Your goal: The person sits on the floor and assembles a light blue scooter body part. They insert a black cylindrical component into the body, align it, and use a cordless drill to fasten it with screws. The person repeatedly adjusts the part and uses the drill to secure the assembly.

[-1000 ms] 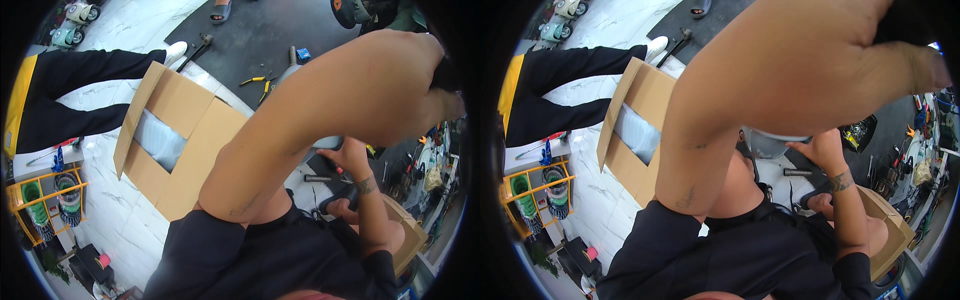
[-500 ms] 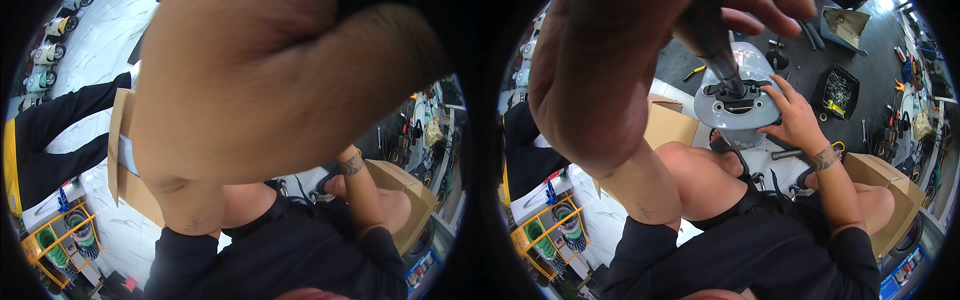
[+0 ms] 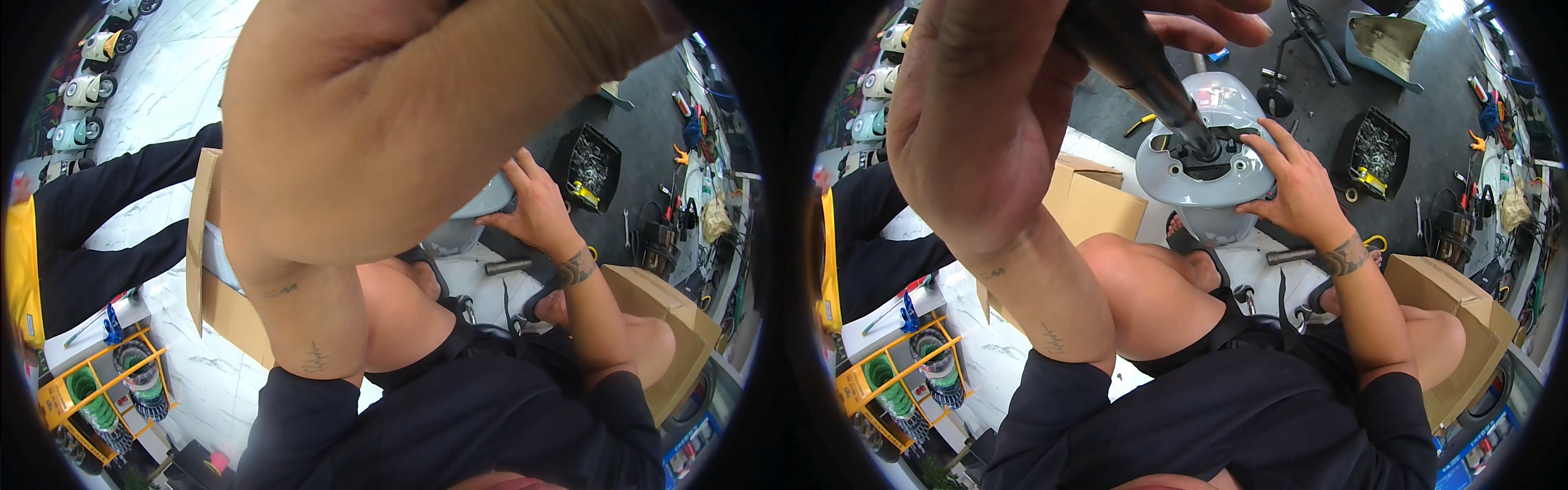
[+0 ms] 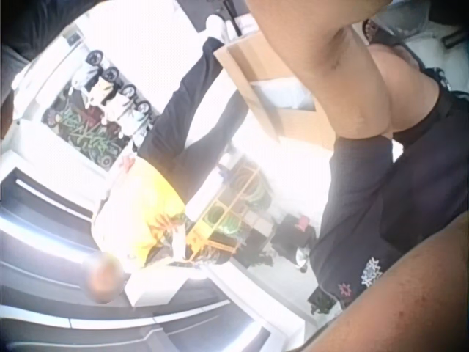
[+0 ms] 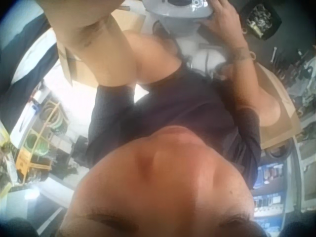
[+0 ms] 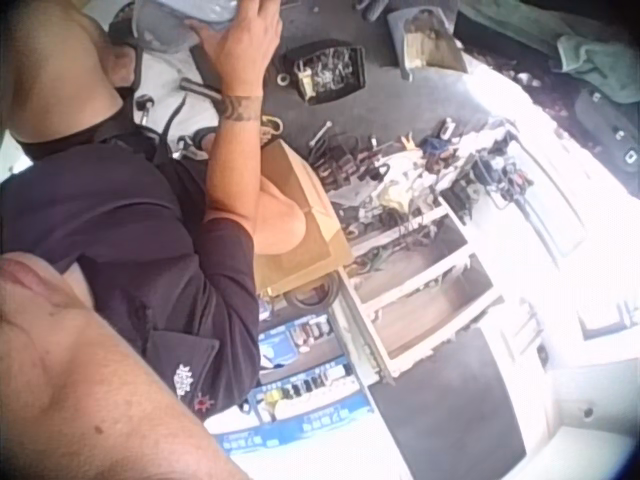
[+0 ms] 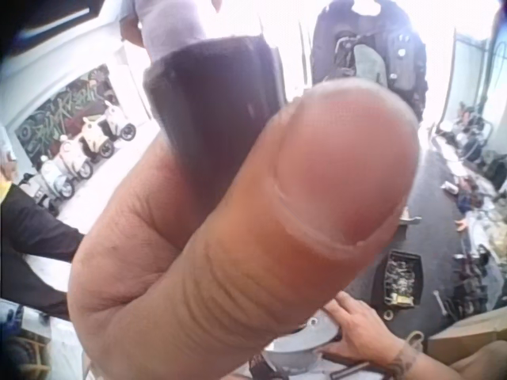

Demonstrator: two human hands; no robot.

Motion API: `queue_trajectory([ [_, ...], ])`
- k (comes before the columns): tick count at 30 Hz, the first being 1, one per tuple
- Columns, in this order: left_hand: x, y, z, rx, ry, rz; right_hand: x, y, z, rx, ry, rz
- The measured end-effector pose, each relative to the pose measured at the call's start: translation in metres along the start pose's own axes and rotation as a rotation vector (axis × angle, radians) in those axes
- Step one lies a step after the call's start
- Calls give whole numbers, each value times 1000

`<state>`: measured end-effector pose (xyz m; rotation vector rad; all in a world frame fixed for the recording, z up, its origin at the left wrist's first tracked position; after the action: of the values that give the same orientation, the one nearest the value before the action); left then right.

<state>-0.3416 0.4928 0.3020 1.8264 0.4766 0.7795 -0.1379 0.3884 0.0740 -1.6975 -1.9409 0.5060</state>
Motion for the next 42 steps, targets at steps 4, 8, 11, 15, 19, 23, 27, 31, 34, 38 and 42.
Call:
queue_trajectory([
  [4, 0, 2, -2, -13, 1, -1, 1, 2, 2, 36, -20, 20],
  [8, -2, 4, -7, -21, 0, -1, -1, 2, 2, 14, -50, 32],
  [11, -4, 6, -10, -27, -3, -4, -3, 1, 3, -12, -73, 40],
  [15, -6, 9, -13, -41, -12, 5, -7, 1, 7, -35, -51, 30],
  [19, -2, 10, -15, -65, -29, 27, -9, 1, 11, -67, -31, 33],
  [23, 7, 7, -18, -107, -72, 62, -10, -1, 11, -50, -70, 73],
  [27, 13, -4, -20, -179, -157, 95, -14, -4, 10, -43, -51, 119],
  [31, 15, -15, -18, -194, -171, 186, -17, -3, 13, -51, -74, 78],
  [34, 16, -20, -15, -278, -206, 212, -17, 0, 12, -49, -132, 100],
  [38, 17, -26, -14, -234, -202, 175, -17, -4, 11, -59, -122, 86],
  [42, 23, -26, -9, -261, -105, 269, -23, -20, 1, -73, 4, -6],
])
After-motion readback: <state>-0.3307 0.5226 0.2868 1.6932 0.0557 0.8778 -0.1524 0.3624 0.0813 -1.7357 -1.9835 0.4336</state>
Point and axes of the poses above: each hand's wrist, its own x-axis towards the middle knuckle, its own z-axis out of the palm, y = z × x, the point moved 3 cm from there along x, towards the middle knuckle, and after that the axes turned 2 degrees about -z, right-handed, at the moved point
